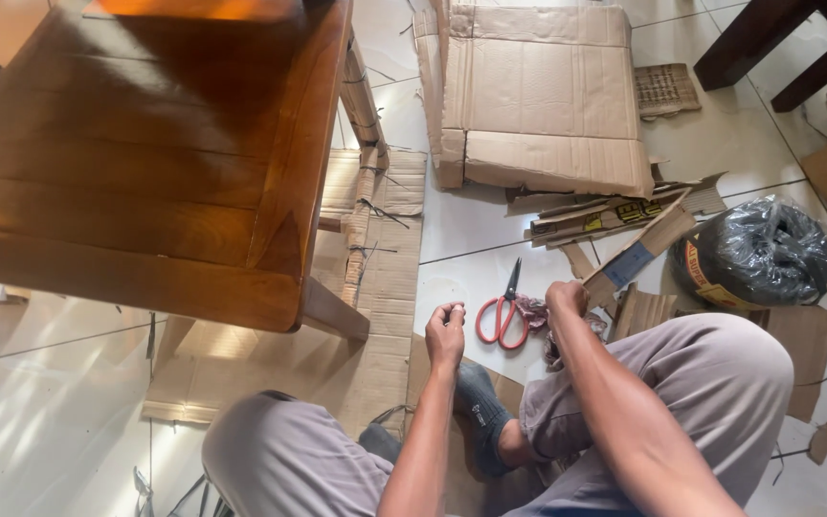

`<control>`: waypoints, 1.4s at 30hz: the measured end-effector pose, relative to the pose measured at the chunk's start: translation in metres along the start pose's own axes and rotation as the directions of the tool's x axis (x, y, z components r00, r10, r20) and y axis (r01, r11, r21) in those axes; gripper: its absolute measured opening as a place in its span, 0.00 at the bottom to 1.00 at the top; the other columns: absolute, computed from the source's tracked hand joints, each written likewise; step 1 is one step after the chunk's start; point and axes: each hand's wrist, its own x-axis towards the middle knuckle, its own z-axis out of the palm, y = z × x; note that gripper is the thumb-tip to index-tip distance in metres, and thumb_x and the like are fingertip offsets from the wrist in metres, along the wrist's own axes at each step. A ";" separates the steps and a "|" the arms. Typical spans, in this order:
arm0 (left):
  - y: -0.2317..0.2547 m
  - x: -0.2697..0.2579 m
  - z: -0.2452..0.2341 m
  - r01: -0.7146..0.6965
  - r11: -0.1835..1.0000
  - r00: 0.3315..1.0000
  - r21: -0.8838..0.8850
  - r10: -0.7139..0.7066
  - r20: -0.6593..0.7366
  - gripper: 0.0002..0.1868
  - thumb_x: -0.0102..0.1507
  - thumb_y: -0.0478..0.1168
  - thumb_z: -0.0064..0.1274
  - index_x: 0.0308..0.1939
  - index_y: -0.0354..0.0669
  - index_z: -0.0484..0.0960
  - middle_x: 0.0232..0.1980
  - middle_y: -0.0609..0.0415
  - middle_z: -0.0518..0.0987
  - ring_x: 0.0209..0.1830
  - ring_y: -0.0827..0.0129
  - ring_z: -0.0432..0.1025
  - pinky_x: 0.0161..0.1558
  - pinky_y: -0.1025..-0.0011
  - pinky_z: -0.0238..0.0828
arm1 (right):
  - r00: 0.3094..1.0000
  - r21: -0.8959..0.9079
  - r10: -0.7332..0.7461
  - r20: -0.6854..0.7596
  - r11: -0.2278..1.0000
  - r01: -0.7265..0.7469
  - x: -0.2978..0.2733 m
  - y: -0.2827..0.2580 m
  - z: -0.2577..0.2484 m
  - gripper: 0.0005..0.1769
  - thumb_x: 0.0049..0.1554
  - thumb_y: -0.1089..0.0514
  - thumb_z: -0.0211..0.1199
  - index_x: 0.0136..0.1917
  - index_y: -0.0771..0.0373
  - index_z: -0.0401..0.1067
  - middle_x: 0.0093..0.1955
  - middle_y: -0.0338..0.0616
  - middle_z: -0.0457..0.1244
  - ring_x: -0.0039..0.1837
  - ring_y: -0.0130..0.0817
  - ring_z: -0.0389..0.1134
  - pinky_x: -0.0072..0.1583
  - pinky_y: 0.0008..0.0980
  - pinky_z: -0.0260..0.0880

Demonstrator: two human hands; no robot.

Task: Wrapping a wooden chair leg with black plastic strips

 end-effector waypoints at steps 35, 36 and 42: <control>0.070 -0.049 -0.065 -0.648 0.707 0.483 0.283 0.669 -0.565 0.52 0.44 0.49 0.77 0.69 0.44 0.70 0.60 0.46 0.76 0.62 0.47 0.73 0.67 0.54 0.66 | 0.424 0.344 -0.765 0.484 0.613 0.711 -0.284 -0.003 -0.003 0.18 0.53 0.53 0.61 0.57 0.57 0.74 0.57 0.56 0.68 0.64 0.61 0.67 0.64 0.57 0.68; 0.071 -0.051 -0.073 -0.674 0.638 0.343 0.373 0.718 -0.606 0.45 0.44 0.48 0.76 0.63 0.42 0.75 0.56 0.51 0.78 0.61 0.51 0.74 0.70 0.56 0.64 | 0.332 0.461 -0.852 0.404 0.503 0.731 -0.303 -0.013 -0.018 0.23 0.54 0.64 0.57 0.63 0.68 0.71 0.63 0.70 0.65 0.66 0.72 0.64 0.66 0.62 0.67; 0.072 -0.043 -0.115 -0.498 0.748 0.256 0.438 0.610 -0.750 0.52 0.47 0.51 0.74 0.70 0.37 0.68 0.66 0.42 0.72 0.66 0.46 0.68 0.67 0.49 0.62 | 0.223 0.679 -0.887 0.405 0.455 0.576 -0.375 -0.049 -0.027 0.34 0.54 0.60 0.68 0.73 0.55 0.65 0.66 0.55 0.64 0.59 0.55 0.72 0.58 0.44 0.76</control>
